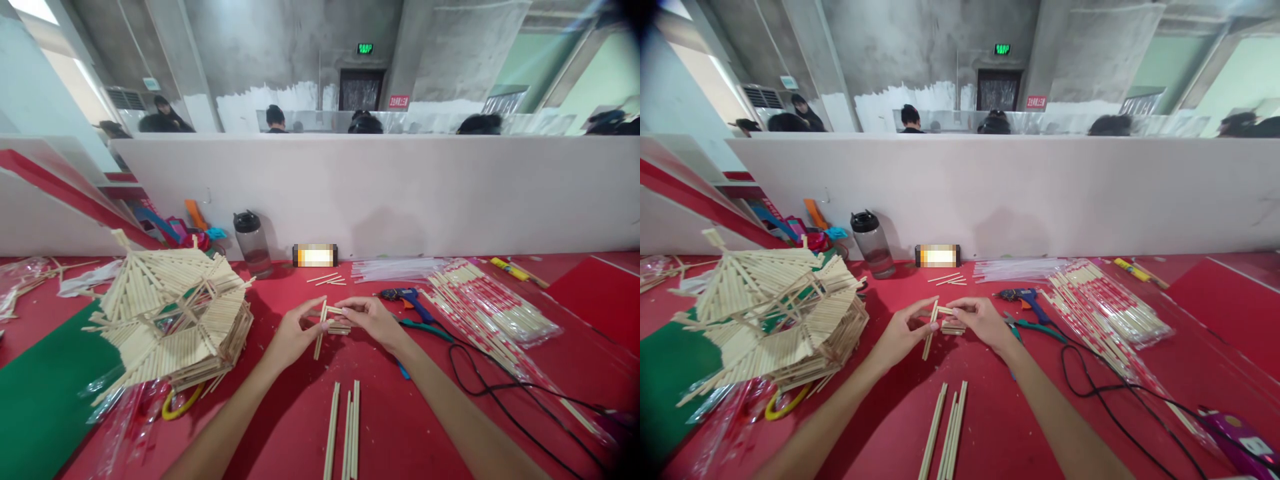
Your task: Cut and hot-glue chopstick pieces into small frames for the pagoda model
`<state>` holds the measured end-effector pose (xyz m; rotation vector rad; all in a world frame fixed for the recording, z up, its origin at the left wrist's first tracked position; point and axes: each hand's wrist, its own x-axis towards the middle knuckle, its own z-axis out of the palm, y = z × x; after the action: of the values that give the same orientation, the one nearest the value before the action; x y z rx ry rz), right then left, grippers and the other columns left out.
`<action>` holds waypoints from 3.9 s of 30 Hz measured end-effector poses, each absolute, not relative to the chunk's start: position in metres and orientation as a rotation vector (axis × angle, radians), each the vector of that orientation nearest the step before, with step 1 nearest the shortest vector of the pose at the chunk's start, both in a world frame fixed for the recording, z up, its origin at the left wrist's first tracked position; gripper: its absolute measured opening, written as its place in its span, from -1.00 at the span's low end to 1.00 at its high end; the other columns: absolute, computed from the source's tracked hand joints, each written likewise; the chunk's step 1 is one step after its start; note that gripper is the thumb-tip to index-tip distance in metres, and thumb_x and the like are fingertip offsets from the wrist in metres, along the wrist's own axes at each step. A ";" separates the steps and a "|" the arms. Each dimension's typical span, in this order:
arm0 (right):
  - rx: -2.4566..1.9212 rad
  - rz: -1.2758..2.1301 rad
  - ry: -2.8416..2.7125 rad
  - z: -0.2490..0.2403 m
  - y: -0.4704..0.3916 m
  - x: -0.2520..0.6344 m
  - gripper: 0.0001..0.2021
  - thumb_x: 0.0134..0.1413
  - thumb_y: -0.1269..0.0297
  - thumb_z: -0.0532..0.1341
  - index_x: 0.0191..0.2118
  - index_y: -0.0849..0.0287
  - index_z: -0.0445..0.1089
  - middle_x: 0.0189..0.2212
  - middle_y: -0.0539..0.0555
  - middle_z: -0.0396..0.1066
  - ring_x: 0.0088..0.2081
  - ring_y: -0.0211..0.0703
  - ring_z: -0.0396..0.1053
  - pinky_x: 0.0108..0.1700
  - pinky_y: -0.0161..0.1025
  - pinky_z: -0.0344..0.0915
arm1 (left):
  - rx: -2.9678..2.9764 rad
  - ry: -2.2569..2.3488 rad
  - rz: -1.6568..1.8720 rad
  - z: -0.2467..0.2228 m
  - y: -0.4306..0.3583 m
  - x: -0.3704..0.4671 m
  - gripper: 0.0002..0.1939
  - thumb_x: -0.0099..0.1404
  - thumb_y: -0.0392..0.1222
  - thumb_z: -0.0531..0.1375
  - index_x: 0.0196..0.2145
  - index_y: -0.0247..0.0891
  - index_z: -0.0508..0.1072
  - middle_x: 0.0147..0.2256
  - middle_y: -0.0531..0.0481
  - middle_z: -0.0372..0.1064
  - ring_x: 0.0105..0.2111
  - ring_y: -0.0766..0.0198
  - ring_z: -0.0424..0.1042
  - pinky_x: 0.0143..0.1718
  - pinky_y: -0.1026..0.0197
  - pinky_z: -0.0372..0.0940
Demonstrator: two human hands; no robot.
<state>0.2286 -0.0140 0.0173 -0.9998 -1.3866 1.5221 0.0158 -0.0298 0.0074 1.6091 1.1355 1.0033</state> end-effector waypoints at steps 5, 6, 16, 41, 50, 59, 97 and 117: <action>-1.015 1.461 -1.373 0.010 -0.013 0.225 -0.64 -0.09 0.01 0.40 -0.24 0.19 0.57 -0.32 0.13 0.61 -0.22 0.10 0.58 -0.10 -0.01 0.48 | 1.591 1.150 0.988 0.007 -0.031 0.018 -0.36 0.21 -0.02 0.31 0.21 -0.26 0.37 -0.09 -0.15 0.56 -0.21 0.11 0.55 -0.11 0.11 0.42; -1.020 1.459 -1.370 0.009 -0.013 0.225 -0.63 -0.10 0.01 0.40 -0.24 0.19 0.58 -0.33 0.13 0.61 -0.23 0.10 0.58 -0.10 -0.01 0.48 | 1.597 1.159 0.983 0.007 -0.031 0.018 -0.36 0.21 -0.02 0.30 0.21 -0.26 0.37 -0.08 -0.14 0.56 -0.20 0.10 0.55 -0.09 0.10 0.41; -1.048 1.488 -1.385 0.012 -0.014 0.229 -0.60 -0.15 0.00 0.43 -0.26 0.23 0.60 -0.36 0.13 0.61 -0.26 0.06 0.58 -0.11 -0.05 0.48 | 1.681 1.233 0.955 0.007 -0.034 0.017 -0.38 0.22 -0.02 0.30 0.21 -0.21 0.37 0.16 -0.07 0.35 0.12 -0.06 0.39 0.20 -0.05 0.22; -1.071 1.554 -1.352 0.016 -0.015 0.232 -0.54 -0.18 0.01 0.45 -0.22 0.29 0.59 -0.38 0.15 0.60 -0.32 -0.04 0.57 -0.15 -0.11 0.49 | 1.670 1.209 0.945 0.006 -0.035 0.018 -0.37 0.22 -0.03 0.30 0.22 -0.20 0.35 0.13 -0.05 0.39 0.11 -0.03 0.41 0.18 -0.01 0.26; -0.994 1.619 -1.318 0.007 -0.009 0.237 -0.55 -0.18 0.01 0.46 -0.20 0.24 0.57 -0.33 0.11 0.60 -0.20 0.02 0.57 0.01 -0.04 0.43 | 1.669 1.215 0.923 0.006 -0.036 0.022 -0.35 0.23 -0.05 0.28 0.24 -0.27 0.33 -0.07 -0.07 0.57 -0.11 0.08 0.50 -0.02 0.13 0.38; -0.921 1.620 -1.462 0.000 -0.005 0.248 -0.50 -0.05 0.04 0.41 -0.03 0.25 0.53 -0.13 0.21 0.58 -0.09 0.04 0.53 0.07 -0.02 0.36 | 1.682 1.215 0.923 0.005 -0.036 0.023 -0.36 0.24 -0.05 0.27 0.25 -0.20 0.31 -0.13 0.00 0.58 -0.20 0.17 0.52 -0.07 0.19 0.37; -1.140 0.915 -1.971 0.022 -0.020 0.228 -0.81 0.12 0.15 0.28 -0.28 0.15 0.56 -0.34 0.05 0.59 -0.32 -0.11 0.49 -0.25 -0.27 0.30 | 1.719 1.144 0.862 0.006 -0.028 0.010 -0.39 0.24 -0.05 0.28 0.21 -0.27 0.36 -0.12 -0.10 0.58 -0.12 0.08 0.52 0.03 0.07 0.34; -1.080 0.578 -2.657 0.000 -0.034 0.209 -0.75 -0.03 0.17 0.44 -0.22 0.11 0.51 -0.22 0.05 0.51 -0.18 -0.09 0.43 -0.29 -0.31 0.13 | 1.675 1.185 0.952 0.001 -0.021 0.002 -0.44 0.24 -0.02 0.24 0.14 -0.32 0.40 -0.18 -0.15 0.54 -0.15 0.10 0.50 -0.11 0.11 0.40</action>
<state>0.2092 -0.0340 -0.0002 -1.0801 -2.6571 0.5784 0.0018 -0.0211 0.0013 1.6751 1.1853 0.9522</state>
